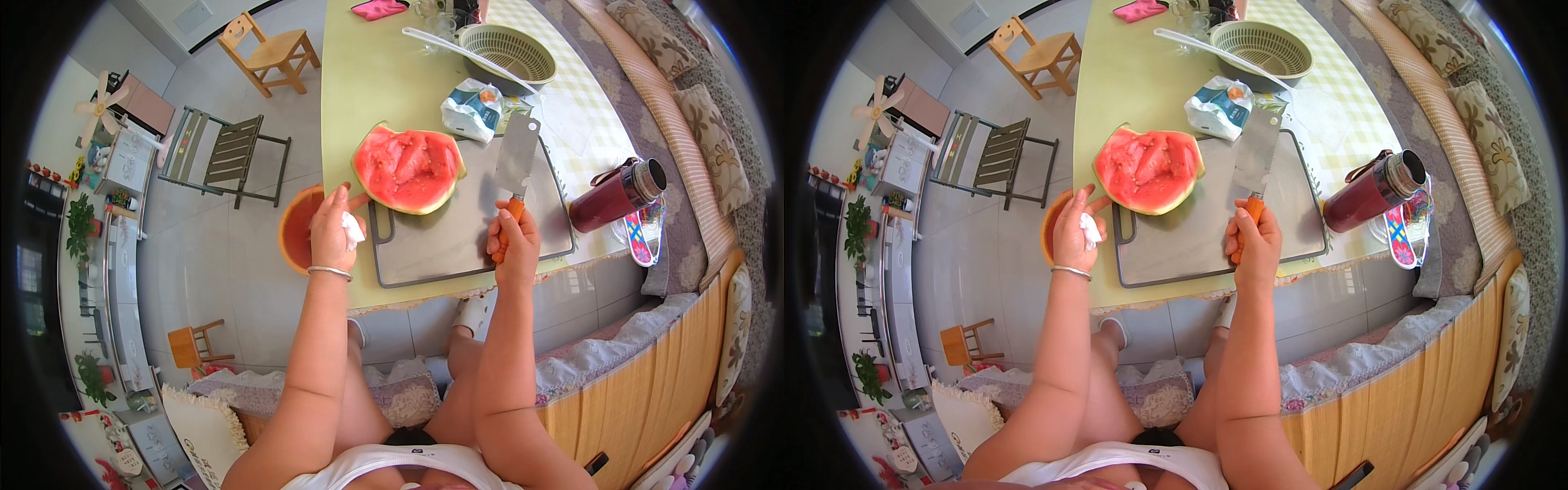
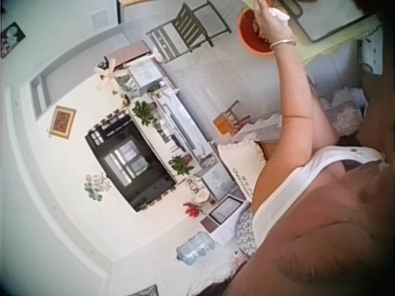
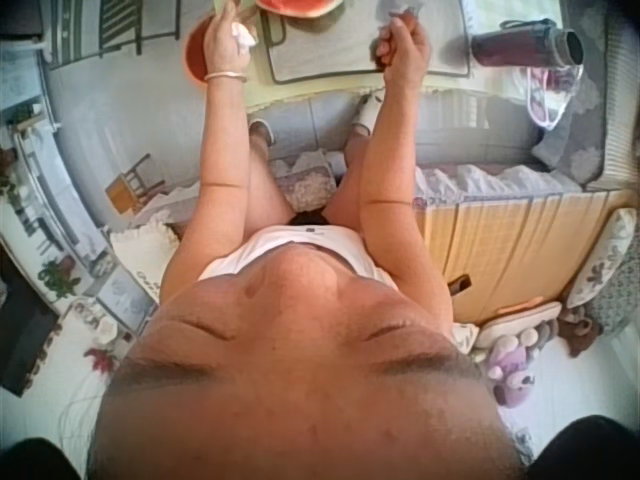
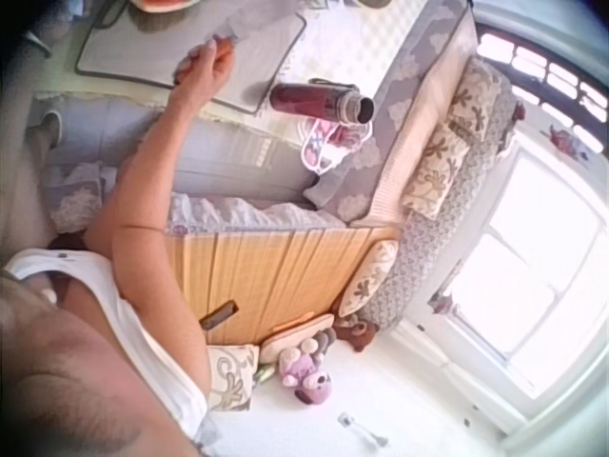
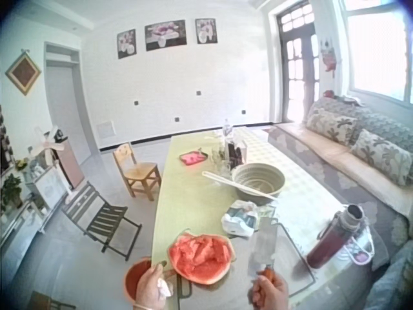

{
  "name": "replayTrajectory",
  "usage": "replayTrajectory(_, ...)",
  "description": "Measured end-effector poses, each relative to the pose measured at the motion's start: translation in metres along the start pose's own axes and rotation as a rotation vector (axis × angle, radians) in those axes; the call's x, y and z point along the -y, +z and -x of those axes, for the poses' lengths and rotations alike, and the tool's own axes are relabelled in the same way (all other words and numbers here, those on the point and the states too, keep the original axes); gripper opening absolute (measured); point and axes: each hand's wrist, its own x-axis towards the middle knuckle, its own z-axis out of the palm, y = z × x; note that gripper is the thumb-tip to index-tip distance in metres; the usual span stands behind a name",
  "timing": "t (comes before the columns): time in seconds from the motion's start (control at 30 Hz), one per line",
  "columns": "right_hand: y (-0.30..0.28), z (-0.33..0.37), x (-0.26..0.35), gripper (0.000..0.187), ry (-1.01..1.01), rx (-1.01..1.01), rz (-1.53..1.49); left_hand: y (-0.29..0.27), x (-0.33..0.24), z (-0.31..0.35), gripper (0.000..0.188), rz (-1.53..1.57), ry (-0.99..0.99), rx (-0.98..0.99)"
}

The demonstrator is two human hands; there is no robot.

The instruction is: The person cuts pieces from a watermelon with a cleaver, places the pieces into a bucket, and wipes the cutting board and tool with a cloth.

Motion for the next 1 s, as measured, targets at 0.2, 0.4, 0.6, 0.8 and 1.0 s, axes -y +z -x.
replayTrajectory(0.2,0.004,0.005,0.002,0.021,0.048,0.051,0.0,0.015,0.008,0.012,0.074,-0.058,-0.083,0.224)
replayTrajectory(0.4,0.006,0.007,0.001,0.021,0.059,0.127,0.009,0.033,0.015,0.017,0.053,0.066,-0.075,0.22)
replayTrajectory(0.6,0.016,0.016,0.014,0.028,0.054,0.079,0.176,0.033,0.016,0.016,0.046,0.088,-0.067,0.2)
replayTrajectory(0.8,-0.005,0.026,0.043,0.028,0.028,0.099,0.372,0.02,0.006,0.015,0.049,0.047,-0.086,0.096)
replayTrajectory(1.0,-0.007,0.04,0.065,0.026,0.022,0.134,0.586,-0.004,-0.021,0.013,0.049,-0.099,-0.079,0.129)
